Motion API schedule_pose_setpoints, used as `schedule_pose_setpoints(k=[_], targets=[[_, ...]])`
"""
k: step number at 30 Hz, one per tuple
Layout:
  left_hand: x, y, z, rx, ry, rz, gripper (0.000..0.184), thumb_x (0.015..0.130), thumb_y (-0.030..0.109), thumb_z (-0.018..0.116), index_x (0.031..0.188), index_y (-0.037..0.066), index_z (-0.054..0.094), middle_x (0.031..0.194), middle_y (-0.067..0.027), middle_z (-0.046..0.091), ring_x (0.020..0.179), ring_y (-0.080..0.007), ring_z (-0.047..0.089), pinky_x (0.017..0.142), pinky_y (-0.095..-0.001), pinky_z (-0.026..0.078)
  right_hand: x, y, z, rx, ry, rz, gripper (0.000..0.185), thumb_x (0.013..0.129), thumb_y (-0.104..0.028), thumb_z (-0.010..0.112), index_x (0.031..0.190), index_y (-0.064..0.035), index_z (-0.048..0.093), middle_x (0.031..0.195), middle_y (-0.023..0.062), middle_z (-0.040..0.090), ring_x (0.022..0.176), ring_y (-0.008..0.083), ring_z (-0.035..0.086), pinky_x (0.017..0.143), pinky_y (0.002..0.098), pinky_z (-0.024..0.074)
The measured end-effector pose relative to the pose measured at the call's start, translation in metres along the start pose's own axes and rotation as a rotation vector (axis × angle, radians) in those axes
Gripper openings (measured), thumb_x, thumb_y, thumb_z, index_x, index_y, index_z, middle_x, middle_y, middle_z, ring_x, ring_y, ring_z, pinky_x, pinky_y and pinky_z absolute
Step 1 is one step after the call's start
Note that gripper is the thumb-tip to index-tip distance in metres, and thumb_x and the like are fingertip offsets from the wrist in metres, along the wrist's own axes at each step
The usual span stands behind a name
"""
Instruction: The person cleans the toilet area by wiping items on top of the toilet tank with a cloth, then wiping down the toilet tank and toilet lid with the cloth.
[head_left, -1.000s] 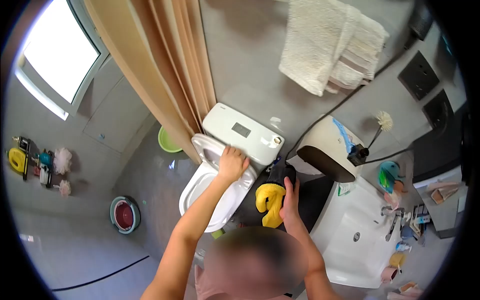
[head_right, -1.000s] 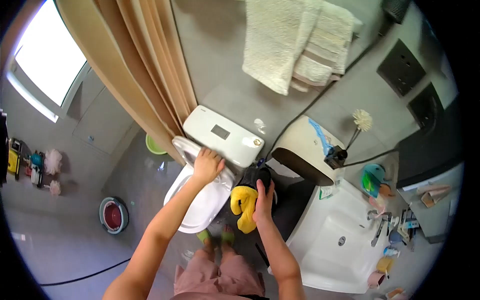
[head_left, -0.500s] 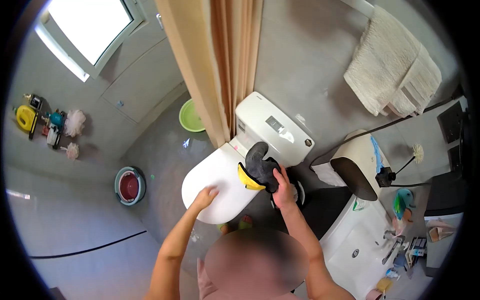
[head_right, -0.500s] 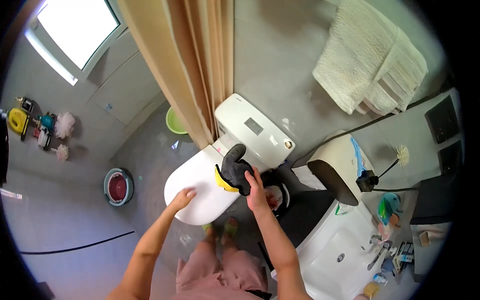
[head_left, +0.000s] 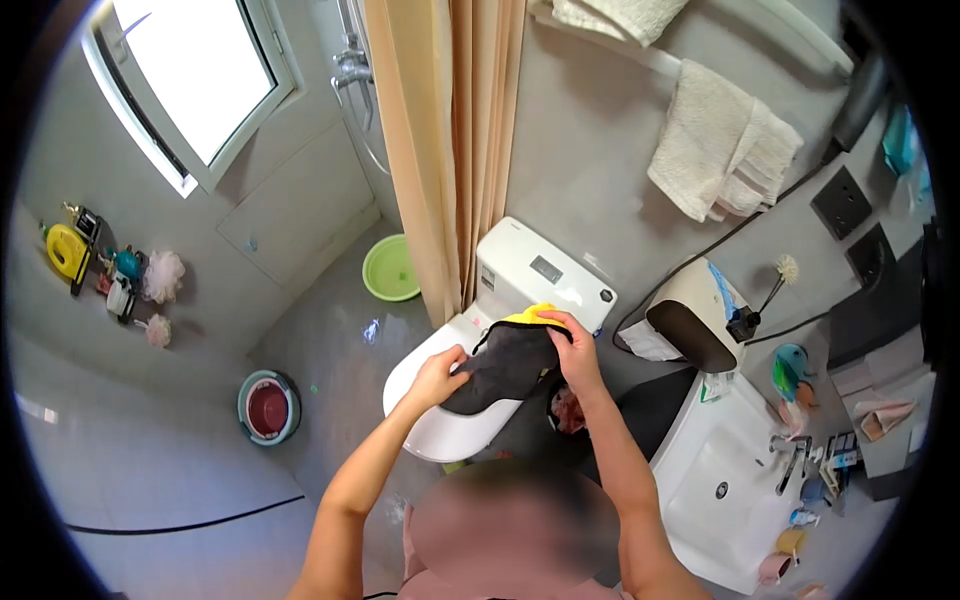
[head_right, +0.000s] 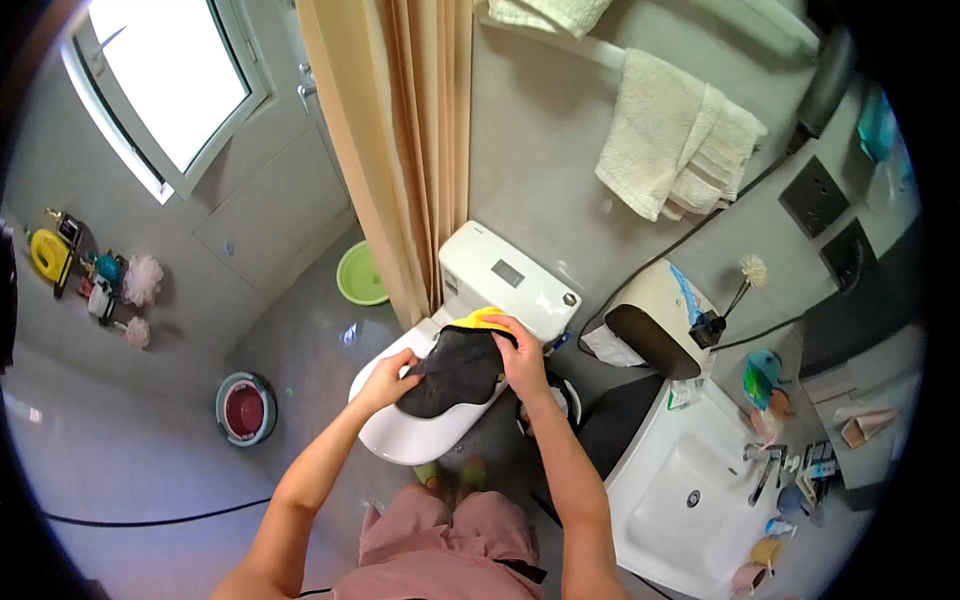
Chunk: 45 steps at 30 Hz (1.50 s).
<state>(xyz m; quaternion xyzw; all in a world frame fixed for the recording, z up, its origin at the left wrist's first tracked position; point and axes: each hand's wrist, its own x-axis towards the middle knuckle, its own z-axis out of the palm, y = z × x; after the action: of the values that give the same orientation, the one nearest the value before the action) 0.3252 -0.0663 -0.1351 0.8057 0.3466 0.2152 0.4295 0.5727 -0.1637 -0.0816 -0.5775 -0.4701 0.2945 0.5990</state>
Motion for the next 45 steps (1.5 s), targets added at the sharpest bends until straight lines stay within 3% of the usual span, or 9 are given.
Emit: schedule_pose_setpoints(k=[7,9,15,21,25,27,31,38,45], targets=[[-0.016,0.074,-0.079,-0.076,0.043,-0.038,0.031,0.074,0.008,0.077,0.098,0.004,0.057,0.076,-0.0131,0.059,0.074,-0.0298,0.060,0.072,-0.0387,0.049,-0.004,-0.033,-0.002,-0.741,0.222,-0.131,0.031,0.091,-0.014,0.057,0.122,-0.0100,0.060,0.093,0.0209,0.069,0.088,0.0412,0.066,0.074,0.0459,0.0520],[-0.014,0.057,-0.077,0.096,0.027,0.033,0.033,0.074,0.014,0.078,0.103,0.007,0.063,0.080,-0.0162,0.065,0.082,-0.0350,0.066,0.075,-0.0434,0.051,0.001,-0.007,0.000,-0.831,0.133,0.189,0.026,0.093,-0.025,0.054,0.106,-0.0043,0.065,0.080,0.0234,0.067,0.083,0.0392,0.067,0.073,0.0450,0.0525],[-0.002,0.039,-0.081,0.201,-0.451,0.039,0.042,0.078,0.042,0.080,0.100,0.008,0.071,0.094,-0.0160,0.070,0.096,-0.0303,0.066,0.087,-0.0361,0.050,-0.002,-0.013,0.003,0.340,0.251,0.286,0.033,0.096,-0.023,0.057,0.114,0.0031,0.064,0.109,0.0106,0.069,0.103,0.0201,0.063,0.090,0.0319,0.0467],[0.055,0.021,-0.012,-0.497,-0.552,-0.195,0.042,0.095,0.018,0.065,0.133,0.005,0.054,0.092,-0.0018,0.066,0.091,-0.0095,0.059,0.082,-0.0260,0.046,0.010,-0.062,0.003,0.882,0.123,0.215,0.029,0.099,-0.017,0.056,0.122,-0.0001,0.063,0.116,0.0075,0.065,0.109,0.0149,0.058,0.095,0.0282,0.0432],[0.068,0.074,0.007,-0.551,-0.612,-0.174,0.027,0.090,0.016,0.071,0.113,0.005,0.064,0.084,0.0005,0.064,0.078,-0.0104,0.057,0.075,-0.0279,0.047,0.030,-0.041,-0.033,0.172,0.187,-0.049,0.034,0.097,-0.017,0.059,0.124,0.0036,0.061,0.101,0.0013,0.069,0.079,0.0138,0.064,0.072,0.0299,0.0502],[0.089,0.089,-0.001,-0.166,-0.390,-0.134,0.021,0.086,0.017,0.075,0.099,0.002,0.069,0.081,-0.0026,0.063,0.076,-0.0110,0.058,0.071,-0.0287,0.047,0.030,-0.054,-0.066,-0.833,0.399,-0.194,0.035,0.097,-0.018,0.060,0.124,0.0045,0.060,0.092,0.0002,0.069,0.068,0.0123,0.061,0.064,0.0298,0.0501],[0.143,0.105,0.013,0.029,0.107,0.456,0.018,0.088,0.015,0.069,0.095,0.001,0.061,0.089,-0.0136,0.062,0.086,-0.0320,0.062,0.076,-0.0366,0.049,0.039,-0.033,-0.082,0.228,0.641,0.247,0.029,0.100,-0.019,0.056,0.117,0.0034,0.063,0.085,0.0126,0.069,0.080,0.0141,0.064,0.072,0.0288,0.0507],[0.246,0.182,0.061,-0.137,-0.027,0.368,0.020,0.094,0.016,0.059,0.108,0.001,0.055,0.096,-0.0213,0.065,0.090,-0.0422,0.062,0.074,-0.0432,0.048,0.117,0.038,-0.076,-0.924,0.753,-0.223,0.079,0.088,-0.033,0.063,0.140,0.0146,0.026,0.139,0.0399,0.032,0.135,0.0558,0.022,0.113,0.0626,0.0129],[0.333,0.185,0.107,-0.268,0.045,0.640,0.023,0.088,0.011,0.064,0.107,0.002,0.057,0.099,-0.0173,0.060,0.096,-0.0365,0.058,0.083,-0.0401,0.046,0.210,0.098,-0.136,-1.397,1.161,-0.157,0.050,0.091,-0.032,0.060,0.127,0.0021,0.054,0.125,0.0209,0.056,0.120,0.0388,0.046,0.107,0.0590,0.0258]])
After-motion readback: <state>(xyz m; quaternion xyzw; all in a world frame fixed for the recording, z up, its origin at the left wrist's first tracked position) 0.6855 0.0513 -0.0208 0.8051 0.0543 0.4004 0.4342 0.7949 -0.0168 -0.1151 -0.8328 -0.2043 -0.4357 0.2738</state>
